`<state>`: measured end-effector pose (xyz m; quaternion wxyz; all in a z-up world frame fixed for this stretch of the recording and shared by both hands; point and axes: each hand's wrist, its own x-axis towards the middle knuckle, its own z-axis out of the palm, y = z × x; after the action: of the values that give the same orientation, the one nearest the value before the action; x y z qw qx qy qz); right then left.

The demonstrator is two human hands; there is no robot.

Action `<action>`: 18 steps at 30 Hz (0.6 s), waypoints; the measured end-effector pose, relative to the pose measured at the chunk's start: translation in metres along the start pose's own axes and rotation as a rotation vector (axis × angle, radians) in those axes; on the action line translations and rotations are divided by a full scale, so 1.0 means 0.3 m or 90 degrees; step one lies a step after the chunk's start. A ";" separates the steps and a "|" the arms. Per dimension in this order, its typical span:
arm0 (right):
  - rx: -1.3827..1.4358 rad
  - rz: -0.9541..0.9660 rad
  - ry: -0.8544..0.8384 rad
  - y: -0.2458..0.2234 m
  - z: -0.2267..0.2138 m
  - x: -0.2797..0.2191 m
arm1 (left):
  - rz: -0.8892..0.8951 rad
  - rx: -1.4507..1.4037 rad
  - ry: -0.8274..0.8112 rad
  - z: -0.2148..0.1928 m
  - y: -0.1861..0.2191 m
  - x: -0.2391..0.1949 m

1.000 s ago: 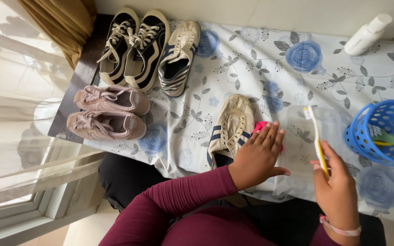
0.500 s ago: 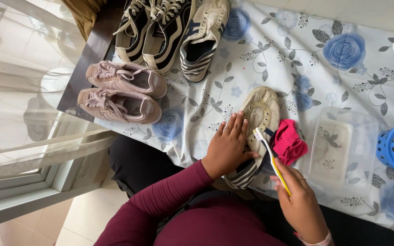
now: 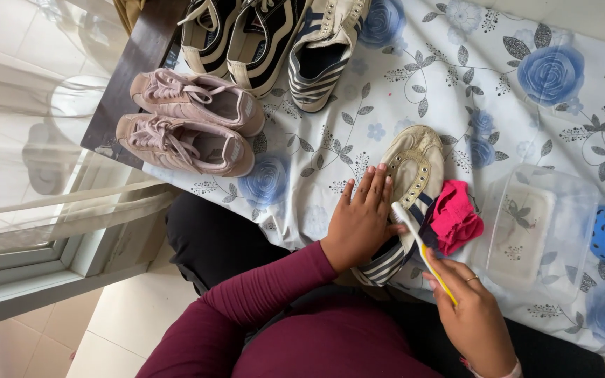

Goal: The person cleans a white and blue sneaker using a toothbrush and a pink cloth. They scrub the upper part of the shoe and wipe it with the cloth while other shoes are visible on the table.

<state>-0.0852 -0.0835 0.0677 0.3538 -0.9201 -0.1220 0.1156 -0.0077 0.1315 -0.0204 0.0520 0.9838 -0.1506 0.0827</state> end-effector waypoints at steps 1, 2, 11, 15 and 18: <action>0.000 -0.002 -0.001 0.001 -0.007 0.007 | -0.002 0.001 0.001 0.000 -0.002 0.003; -0.038 0.006 -0.003 0.000 -0.015 0.006 | -0.004 0.001 0.007 -0.001 0.001 0.001; -0.028 0.019 0.021 0.028 -0.003 0.025 | -0.022 -0.044 0.011 0.014 0.004 -0.005; -0.067 0.026 0.120 0.093 0.020 0.036 | -0.023 -0.040 0.010 0.015 0.001 -0.002; -0.035 0.063 0.123 0.051 0.005 0.036 | -0.018 -0.053 0.003 0.009 -0.002 -0.002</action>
<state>-0.0732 -0.0902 0.0549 0.3320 -0.9414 -0.0447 0.0404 -0.0078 0.1318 -0.0231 0.0947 0.9825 -0.1400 0.0781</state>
